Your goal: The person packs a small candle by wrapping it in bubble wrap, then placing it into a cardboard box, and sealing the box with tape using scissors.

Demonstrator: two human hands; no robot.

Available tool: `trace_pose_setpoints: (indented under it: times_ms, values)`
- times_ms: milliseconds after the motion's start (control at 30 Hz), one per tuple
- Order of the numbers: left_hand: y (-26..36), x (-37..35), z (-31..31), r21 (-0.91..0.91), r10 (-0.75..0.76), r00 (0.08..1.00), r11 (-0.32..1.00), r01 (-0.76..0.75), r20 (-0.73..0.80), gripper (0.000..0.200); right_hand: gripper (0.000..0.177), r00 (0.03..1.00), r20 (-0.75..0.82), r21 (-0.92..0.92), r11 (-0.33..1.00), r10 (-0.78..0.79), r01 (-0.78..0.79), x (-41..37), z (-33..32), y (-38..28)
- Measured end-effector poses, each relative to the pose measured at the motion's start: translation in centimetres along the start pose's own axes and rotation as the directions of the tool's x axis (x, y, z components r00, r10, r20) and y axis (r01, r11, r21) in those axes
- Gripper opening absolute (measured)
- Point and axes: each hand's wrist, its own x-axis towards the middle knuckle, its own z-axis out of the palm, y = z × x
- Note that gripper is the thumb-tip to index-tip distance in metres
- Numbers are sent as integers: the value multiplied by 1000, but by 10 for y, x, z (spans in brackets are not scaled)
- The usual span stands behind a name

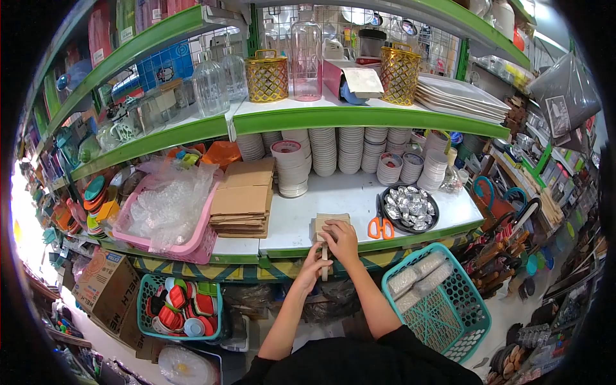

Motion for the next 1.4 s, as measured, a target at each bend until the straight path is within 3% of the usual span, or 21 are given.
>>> trace_pose_setpoints:
  times_ms: [67, 200, 267, 300, 400, 500, 533, 600, 633, 700, 933, 1133, 1233, 1267, 1300, 1333, 1400]
  values:
    - [0, -1, -1, -43, -16, 1000, 999, 15, -20, 77, 16, 994, -89, -49, 997, -59, 55, -1, 3, -4]
    - [2, -3, -1, -25, -8, 999, 1000, 8, -34, 74, 13, 996, -81, -41, 998, -48, 44, 2, 2, -5]
    - [-3, 2, -4, -35, -31, 999, 999, 29, -43, 69, 12, 999, -17, 141, 989, -38, 40, 6, 0, -1]
    - [-4, 2, -4, -34, -32, 999, 999, 31, -42, 69, 12, 999, -19, 140, 989, -37, 39, 9, -5, -4]
    - [-9, 5, -4, -3, 31, 999, 1000, -31, -45, 62, 15, 993, -113, 238, 971, 30, -2, 13, -20, -7]
    - [-13, 8, -7, 9, 76, 996, 997, -76, -42, 60, 17, 967, -216, -17, 990, 135, -142, 9, -37, 6]
    - [-13, 7, -6, 32, 64, 996, 998, -62, -56, 60, 17, 967, -216, -16, 990, 136, -143, 5, -41, 14]
    - [-14, 7, -7, 54, 50, 996, 998, -46, -71, 60, 17, 934, -238, -253, 911, 268, -326, -2, -47, 30]
    - [-16, 8, -9, 63, 55, 997, 997, -51, -62, 60, 17, 934, -237, -253, 911, 269, -326, -4, -51, 35]
    - [-16, 9, -9, 71, 63, 997, 996, -59, -55, 59, 17, 902, -213, -456, 778, 376, -432, -5, -57, 42]
    - [-19, 11, -11, 60, 65, 996, 996, -61, -67, 58, 19, 852, -302, -463, 716, 426, -522, -6, -54, 58]
    - [-21, 12, -12, 71, 66, 997, 996, -62, -51, 59, 27, 830, -159, -425, 722, 534, -546, -3, -69, 75]
    - [-23, 13, -14, 89, 64, 997, 994, -60, -50, 62, 34, 838, -36, -271, 802, 545, -533, -1, -78, 90]
    - [-23, 14, -15, 89, 56, 997, 995, -52, -48, 63, 36, 698, 68, 80, 693, 713, -716, -1, -81, 95]
    - [-23, 14, -16, 88, 55, 997, 995, -51, -46, 63, 38, 549, 236, 390, 440, 801, -809, 0, -84, 96]
    - [-23, 14, -16, 97, 45, 998, 994, -41, -43, 64, 38, 549, 234, 389, 441, 802, -809, -2, -85, 96]
    - [-23, 14, -16, 105, 35, 999, 994, -31, -40, 65, 37, 582, 479, 728, 72, 658, -681, -8, -90, 92]
